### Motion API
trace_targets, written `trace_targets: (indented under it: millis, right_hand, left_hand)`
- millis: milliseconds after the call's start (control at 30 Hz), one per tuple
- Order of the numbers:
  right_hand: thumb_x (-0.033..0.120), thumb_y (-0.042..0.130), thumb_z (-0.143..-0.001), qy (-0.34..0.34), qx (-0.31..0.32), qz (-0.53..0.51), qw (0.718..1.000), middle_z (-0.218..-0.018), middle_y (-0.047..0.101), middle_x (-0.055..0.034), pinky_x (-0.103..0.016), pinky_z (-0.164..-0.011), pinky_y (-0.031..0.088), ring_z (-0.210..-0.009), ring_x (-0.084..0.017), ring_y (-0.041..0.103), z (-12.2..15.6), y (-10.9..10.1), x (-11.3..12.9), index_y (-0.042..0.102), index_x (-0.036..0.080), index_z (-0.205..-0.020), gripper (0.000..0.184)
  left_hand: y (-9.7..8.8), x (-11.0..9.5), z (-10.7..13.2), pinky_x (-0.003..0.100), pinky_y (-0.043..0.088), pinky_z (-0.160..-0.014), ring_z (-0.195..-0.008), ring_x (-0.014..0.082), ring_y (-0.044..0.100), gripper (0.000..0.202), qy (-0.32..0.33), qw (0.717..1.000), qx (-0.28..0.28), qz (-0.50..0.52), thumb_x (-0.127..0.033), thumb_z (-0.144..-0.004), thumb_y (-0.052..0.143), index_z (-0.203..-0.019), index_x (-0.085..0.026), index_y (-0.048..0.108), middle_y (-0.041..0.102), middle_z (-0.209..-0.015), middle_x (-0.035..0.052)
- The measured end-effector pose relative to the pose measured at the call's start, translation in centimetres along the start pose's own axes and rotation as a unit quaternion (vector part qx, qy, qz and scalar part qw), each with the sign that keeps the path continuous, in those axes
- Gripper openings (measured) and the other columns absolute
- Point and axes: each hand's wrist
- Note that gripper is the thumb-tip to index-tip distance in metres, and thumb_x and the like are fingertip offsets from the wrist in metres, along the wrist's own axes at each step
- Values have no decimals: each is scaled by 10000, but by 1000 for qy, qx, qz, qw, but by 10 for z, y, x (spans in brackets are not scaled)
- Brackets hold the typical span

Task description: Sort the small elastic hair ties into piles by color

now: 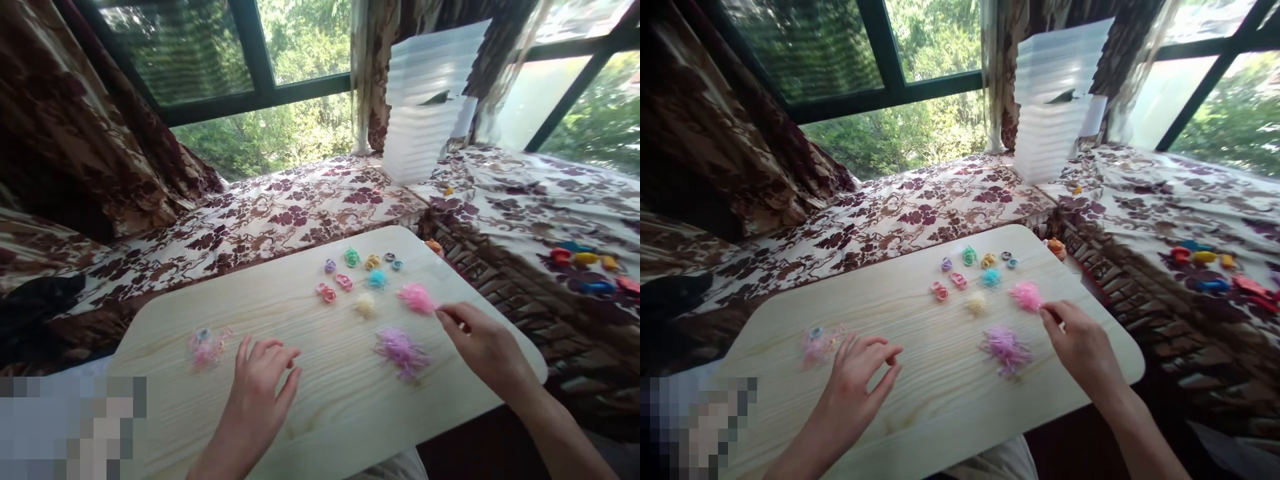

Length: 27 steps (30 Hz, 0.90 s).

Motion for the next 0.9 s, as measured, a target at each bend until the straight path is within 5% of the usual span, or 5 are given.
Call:
trace_targets:
  millis: [200, 467, 633, 733, 900]
  right_hand:
    - [350, 429, -858, -22, 26, 49, 998, -910, 721, -72, -325, -662, 486, -788, -226, 686, -26, 13, -7, 706, 202, -859, 314]
    - [484, 420, -860, -27, -1, 82, 996, -779, 708, -74, -325, -511, 452, -628, -216, 671, -29, -1, -3, 686, 221, -849, 375]
    - [601, 383, -929, -154, -63, 36, 985, -901, 732, -77, -293, -473, 479, -652, -188, 701, -3, 29, 54, 664, 257, -937, 444]
    - [506, 445, -946, -247, 4, -95, 964, -859, 731, -38, -251, -533, 535, -638, -159, 702, 19, 70, 101, 670, 253, -939, 338]
    - [349, 464, -962, -297, 112, -173, 932, -919, 719, -34, -214, -627, 556, -728, -132, 703, 35, 119, 153, 674, 231, -1019, 247]
  left_hand:
    - [-5, 7, 4, 530, 328, -1069, -944, 221, 642, 180, -21, 1000, -16, -9, -210, -869, 557, -1001, -244, 676, 729, -834, 0]
    - [-12, 23, 20, 536, 348, -1034, -931, 224, 628, 172, -84, 996, -25, 0, -190, -891, 526, -956, -232, 680, 725, -853, 15]
    - [-19, 15, 32, 535, 372, -1035, -996, 225, 590, 183, -176, 984, -31, 18, -136, -878, 524, -945, -213, 674, 689, -922, 35]
    - [-18, 15, 40, 525, 396, -1032, -1007, 220, 589, 183, -215, 976, -34, 26, -123, -861, 538, -936, -217, 676, 670, -943, 37]
    - [-18, 42, 53, 550, 366, -1070, -1197, 258, 535, 288, -264, 961, -80, -6, -124, -881, 505, -1132, -202, 625, 653, -1173, 93]
Point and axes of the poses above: each hand's wrist, its own z-axis away from the middle knuckle, its own y-axis out of the palm, x = y × z
